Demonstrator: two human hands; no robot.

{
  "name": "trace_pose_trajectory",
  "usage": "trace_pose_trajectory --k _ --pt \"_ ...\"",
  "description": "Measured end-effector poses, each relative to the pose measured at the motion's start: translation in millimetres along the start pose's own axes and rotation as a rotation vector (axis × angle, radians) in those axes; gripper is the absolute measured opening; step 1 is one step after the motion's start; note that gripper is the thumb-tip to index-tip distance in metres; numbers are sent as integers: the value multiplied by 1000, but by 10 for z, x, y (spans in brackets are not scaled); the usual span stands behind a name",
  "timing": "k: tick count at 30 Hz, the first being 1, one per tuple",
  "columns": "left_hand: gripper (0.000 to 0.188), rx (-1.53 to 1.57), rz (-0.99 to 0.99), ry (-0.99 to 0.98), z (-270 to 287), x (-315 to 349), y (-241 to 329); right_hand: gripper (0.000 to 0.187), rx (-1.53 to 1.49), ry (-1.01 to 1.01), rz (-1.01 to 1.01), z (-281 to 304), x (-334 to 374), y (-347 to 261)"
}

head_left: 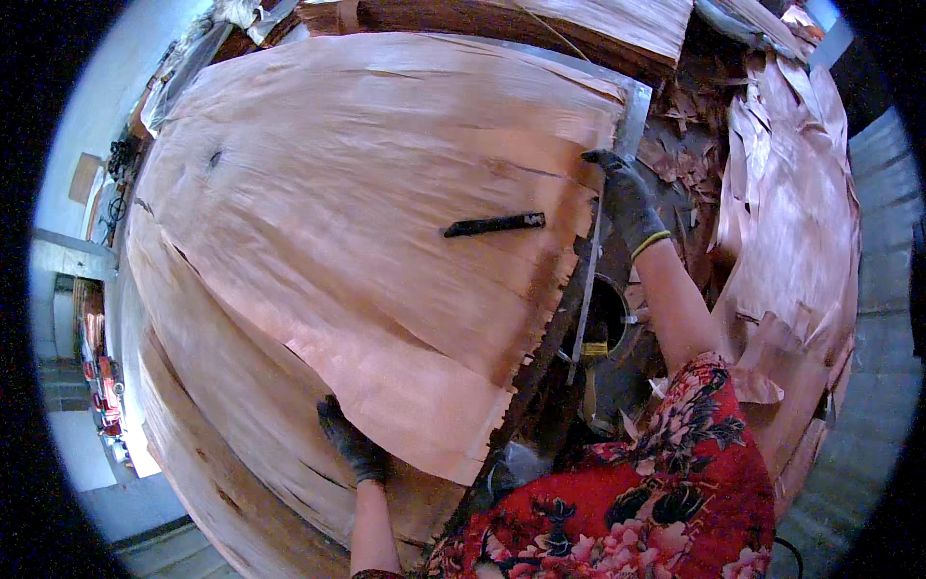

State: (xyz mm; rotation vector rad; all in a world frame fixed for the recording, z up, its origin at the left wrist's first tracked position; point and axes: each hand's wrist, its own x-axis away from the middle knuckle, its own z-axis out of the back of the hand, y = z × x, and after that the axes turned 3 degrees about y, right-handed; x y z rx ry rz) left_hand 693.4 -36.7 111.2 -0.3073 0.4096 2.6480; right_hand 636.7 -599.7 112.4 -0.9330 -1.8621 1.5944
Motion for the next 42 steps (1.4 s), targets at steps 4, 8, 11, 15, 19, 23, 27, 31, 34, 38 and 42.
trace_pose_trajectory --k 4,8,11,15,19,23,27,31,34,38,42 --pt "58 98 149 -90 -307 141 -433 16 -232 173 -291 231 -225 237" --pt "62 -241 114 -252 169 -95 169 14 -239 320 -390 222 -535 532" --pt "64 -212 29 -242 -141 -157 68 15 300 293 48 981 -929 921" --pt "64 -229 102 -78 -164 104 -245 25 -307 424 -92 219 -1126 618" --pt "66 -249 26 -104 -135 102 -207 14 123 370 84 261 -1561 331" --pt "59 3 51 -69 14 -81 -59 21 592 15 -70 658 -1497 359" --pt "59 -230 -56 -64 -59 -100 -69 31 963 82 200 1486 -1521 201" --pt "61 -231 -9 -90 23 -26 -67 37 343 16 144 1073 -1142 -169" --pt "59 -218 -90 -41 -40 21 -110 34 576 -163 149 26 3 -764" --pt "59 -74 -297 216 -291 5 -206 28 951 -393 565 -343 886 -1307" --pt "65 31 -374 180 -437 -38 -217 23 1218 -669 820 -101 1210 -1500"
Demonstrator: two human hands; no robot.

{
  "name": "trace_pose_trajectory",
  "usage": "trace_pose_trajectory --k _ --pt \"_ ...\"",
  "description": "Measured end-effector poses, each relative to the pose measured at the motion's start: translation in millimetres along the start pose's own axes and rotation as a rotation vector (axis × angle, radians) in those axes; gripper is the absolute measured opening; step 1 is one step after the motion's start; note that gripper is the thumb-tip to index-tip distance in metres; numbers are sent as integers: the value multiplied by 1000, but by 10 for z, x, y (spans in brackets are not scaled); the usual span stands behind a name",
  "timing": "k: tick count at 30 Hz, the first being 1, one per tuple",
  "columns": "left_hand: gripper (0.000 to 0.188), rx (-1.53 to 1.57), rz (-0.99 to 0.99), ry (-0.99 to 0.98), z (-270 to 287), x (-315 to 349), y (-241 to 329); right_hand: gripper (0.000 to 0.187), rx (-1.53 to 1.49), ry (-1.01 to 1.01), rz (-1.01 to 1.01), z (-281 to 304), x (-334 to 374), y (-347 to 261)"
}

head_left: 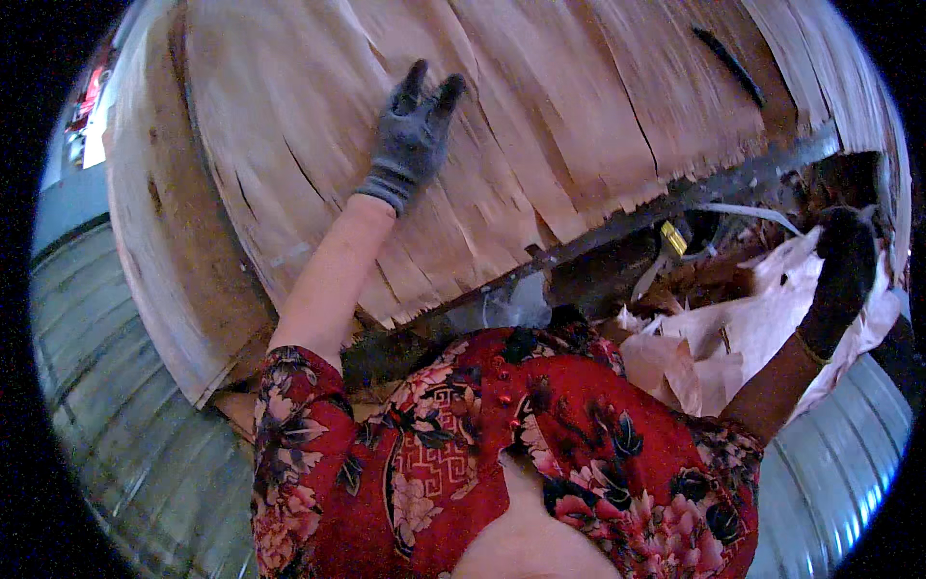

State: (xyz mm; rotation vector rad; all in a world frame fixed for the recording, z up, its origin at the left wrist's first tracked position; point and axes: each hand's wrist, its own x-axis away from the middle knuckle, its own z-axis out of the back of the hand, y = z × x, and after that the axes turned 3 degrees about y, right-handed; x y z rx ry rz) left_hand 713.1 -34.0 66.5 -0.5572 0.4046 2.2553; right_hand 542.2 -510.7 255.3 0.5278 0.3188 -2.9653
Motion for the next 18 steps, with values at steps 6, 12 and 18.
trace_pose_trajectory --k 6,12,18 --pt "76 161 41 -18 30 28 404 18 -1172 -421 -955 -1027 725 -1331" --pt "86 407 -3 -97 179 213 886 23 -695 -304 -242 -1383 804 -2266" --pt "90 410 -41 -255 124 385 1202 14 -1274 -389 -882 -1582 1089 -2358"
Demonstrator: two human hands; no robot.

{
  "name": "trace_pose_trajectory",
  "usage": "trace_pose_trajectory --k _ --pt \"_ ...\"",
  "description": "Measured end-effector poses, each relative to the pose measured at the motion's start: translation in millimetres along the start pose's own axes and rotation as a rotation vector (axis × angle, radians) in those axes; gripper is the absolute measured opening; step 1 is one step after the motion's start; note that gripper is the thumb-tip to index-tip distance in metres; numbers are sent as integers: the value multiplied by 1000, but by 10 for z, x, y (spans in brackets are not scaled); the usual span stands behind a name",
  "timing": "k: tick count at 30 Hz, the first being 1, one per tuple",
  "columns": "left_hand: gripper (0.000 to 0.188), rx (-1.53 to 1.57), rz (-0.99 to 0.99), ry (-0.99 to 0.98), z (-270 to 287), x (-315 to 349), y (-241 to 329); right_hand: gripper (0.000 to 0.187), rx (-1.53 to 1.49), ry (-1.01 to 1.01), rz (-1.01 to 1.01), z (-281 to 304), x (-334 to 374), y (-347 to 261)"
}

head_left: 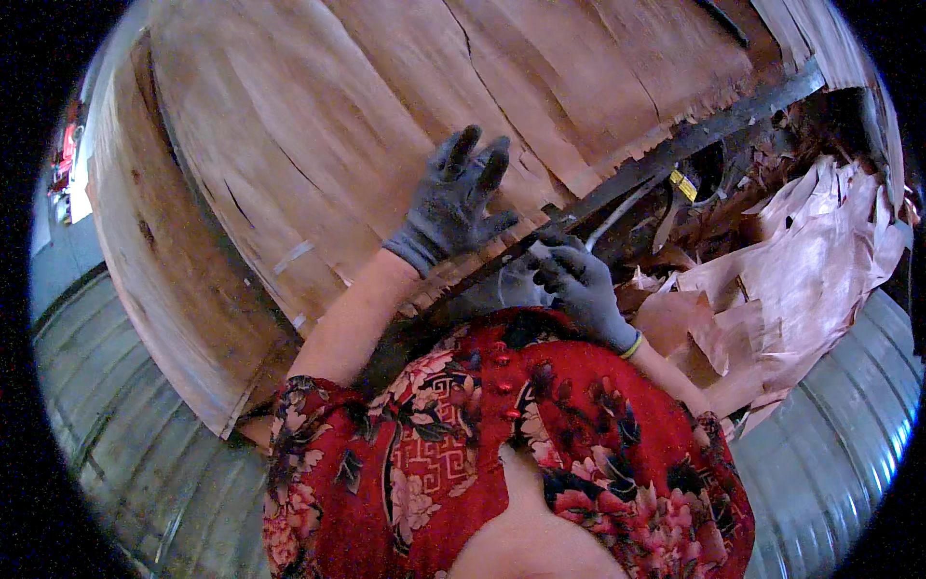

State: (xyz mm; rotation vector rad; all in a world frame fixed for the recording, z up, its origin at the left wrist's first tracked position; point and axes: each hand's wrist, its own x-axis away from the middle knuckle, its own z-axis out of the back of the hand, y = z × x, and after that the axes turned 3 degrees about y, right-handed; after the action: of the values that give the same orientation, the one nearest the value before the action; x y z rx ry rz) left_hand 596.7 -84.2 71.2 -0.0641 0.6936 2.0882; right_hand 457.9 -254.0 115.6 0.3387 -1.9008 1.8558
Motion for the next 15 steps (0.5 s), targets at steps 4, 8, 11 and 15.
trace_pose_trajectory --k 4,8,11,15 --pt "89 58 56 53 -43 -25 2 18 -345 87 -339 -16 -4 12" --pt "89 -29 48 98 -90 -94 -4 19 -324 282 -130 -27 -2 162" --pt "90 20 91 119 -106 -69 -17 21 -193 283 -88 -11 25 212" --pt "91 -11 114 167 -81 -63 -78 18 -223 280 -107 -85 -70 248"
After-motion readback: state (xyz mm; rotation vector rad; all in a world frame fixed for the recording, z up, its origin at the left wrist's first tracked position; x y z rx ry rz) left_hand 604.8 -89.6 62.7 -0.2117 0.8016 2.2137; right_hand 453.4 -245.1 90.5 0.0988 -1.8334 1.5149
